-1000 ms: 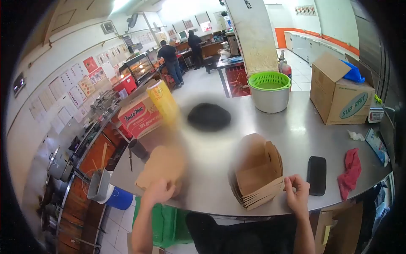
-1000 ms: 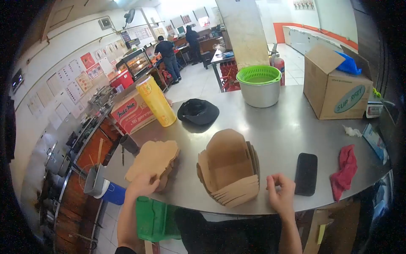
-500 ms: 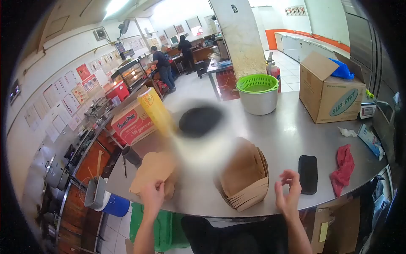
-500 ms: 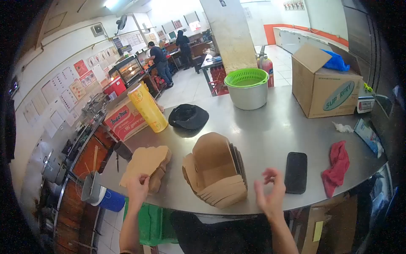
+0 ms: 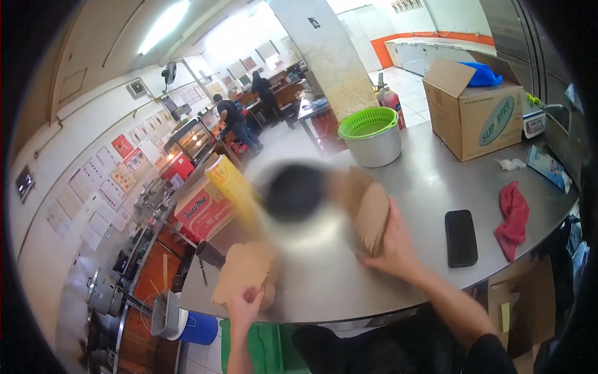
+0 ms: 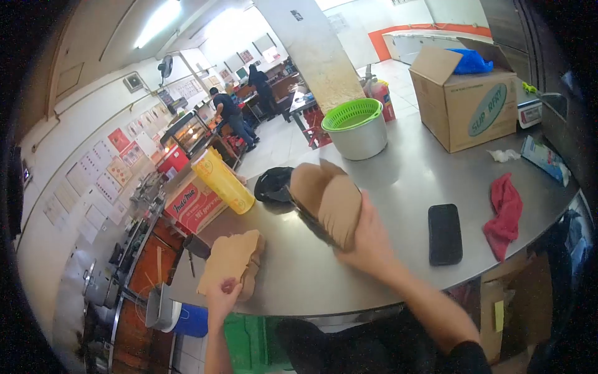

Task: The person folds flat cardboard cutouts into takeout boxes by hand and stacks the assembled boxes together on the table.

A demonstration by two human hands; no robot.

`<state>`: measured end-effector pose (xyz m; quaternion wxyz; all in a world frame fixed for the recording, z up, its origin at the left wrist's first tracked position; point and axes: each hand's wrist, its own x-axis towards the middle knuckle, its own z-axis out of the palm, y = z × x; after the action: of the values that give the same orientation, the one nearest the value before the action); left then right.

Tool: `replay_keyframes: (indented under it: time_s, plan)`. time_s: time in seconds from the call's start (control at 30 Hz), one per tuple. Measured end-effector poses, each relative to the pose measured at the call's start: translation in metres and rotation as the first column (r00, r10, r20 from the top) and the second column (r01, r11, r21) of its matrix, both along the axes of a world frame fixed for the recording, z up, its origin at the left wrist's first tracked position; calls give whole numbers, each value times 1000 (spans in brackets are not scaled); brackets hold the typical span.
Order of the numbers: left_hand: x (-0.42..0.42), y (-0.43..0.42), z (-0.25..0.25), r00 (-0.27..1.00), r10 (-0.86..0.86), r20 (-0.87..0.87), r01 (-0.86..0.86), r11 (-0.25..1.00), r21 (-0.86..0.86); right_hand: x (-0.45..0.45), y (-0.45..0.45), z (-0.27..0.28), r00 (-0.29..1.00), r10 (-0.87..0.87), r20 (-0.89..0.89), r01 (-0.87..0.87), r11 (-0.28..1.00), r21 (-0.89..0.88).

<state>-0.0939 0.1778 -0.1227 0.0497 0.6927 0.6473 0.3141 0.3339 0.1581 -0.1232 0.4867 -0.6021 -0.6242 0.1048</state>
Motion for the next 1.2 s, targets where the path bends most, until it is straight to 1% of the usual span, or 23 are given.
replay_keyframes:
  time_s: [0.07, 0.13, 0.17, 0.23, 0.27, 0.3, 0.37, 0.43, 0.47, 0.53, 0.57, 0.6, 0.63, 0.67, 0.73, 0.77, 0.83, 0.87, 0.93, 0.97, 1.0, 1.07, 1.2]
  plan:
    - [2, -3, -4, 999, -5, -34, 5, 1000, -18, 22, 18, -2, 998, 63, -7, -63, 998, -8]
    - [1, -2, -6, 998, -5, -68, 4, 1000, -20, 42, 46, -20, 985, 155, -72, -164, 974, -158]
    - [-3, 1, -8, 992, -12, -122, 17, 999, 36, 43, 54, -47, 997, 71, 0, -71, 996, 47]
    - [-7, 6, 5, 985, -5, -174, 24, 994, 107, 46, 54, -83, 999, -3, 52, 0, 998, 64]
    - [-3, 6, 22, 956, 137, -261, -78, 971, 226, 47, 55, -90, 992, -79, 101, 72, 995, 66]
    - [-1, 5, 41, 900, 282, -331, -163, 924, 346, 43, 52, -84, 992, -75, 99, 68, 995, 70]
    - [-6, 3, 79, 890, 411, -197, -274, 828, 489, 31, 35, -69, 994, -98, 47, 94, 993, 78]
    - [-24, 9, 105, 901, 433, -23, -281, 625, 728, 25, 32, -68, 995, -89, 46, 84, 992, 99]
    - [-15, 4, 119, 902, 432, -11, -288, 619, 730, 23, 32, -66, 996, -80, 46, 74, 989, 127]
    - [11, -19, 153, 953, 81, 290, -292, 492, 820, 18, 31, -60, 997, -47, 68, 34, 983, 183]
    - [24, -26, 162, 944, 92, 317, -321, 478, 818, 16, 31, -54, 996, -10, 85, -10, 974, 227]
    - [39, -32, 167, 908, -130, 398, -274, 533, 800, 10, 30, -40, 993, 8, 118, -37, 970, 239]
    - [55, -36, 169, 813, -344, 471, -220, 567, 794, -1, 27, -20, 987, 119, 105, -147, 937, 316]
    - [70, -39, 170, 796, -337, 503, -268, 548, 792, -12, 23, 4, 967, 232, 107, -256, 886, 387]
    - [101, -40, 174, 772, -448, 451, -136, 577, 805, -37, 14, 59, 946, 316, 76, -315, 829, 462]
    - [114, -38, 178, 763, -446, 468, -163, 568, 807, -48, 7, 89, 940, 327, 97, -327, 783, 529]
    - [134, -34, 187, 624, -648, 436, 92, 615, 783, -64, 4, 139, 938, 329, 112, -321, 693, 645]
    - [141, -29, 190, 619, -662, 423, 104, 602, 792, -67, 6, 158, 942, 315, 117, -304, 650, 697]
    - [155, -17, 192, 393, -800, 453, 280, 573, 770, -70, 0, 191, 968, 219, 121, -234, 624, 745]
    - [158, -14, 194, 291, -819, 495, 372, 574, 730, -67, -3, 201, 982, 140, 128, -187, 600, 778]
    - [161, -9, 196, 272, -833, 482, 389, 553, 736, -62, -4, 206, 986, 113, 126, -169, 592, 788]
    - [165, 0, 196, 141, -855, 500, 613, 471, 634, -54, -3, 210, 962, 262, 82, -226, 586, 778]
    - [177, 11, 188, 57, -787, 615, 672, 486, 559, -41, 4, 201, 959, 240, 148, -271, 635, 724]
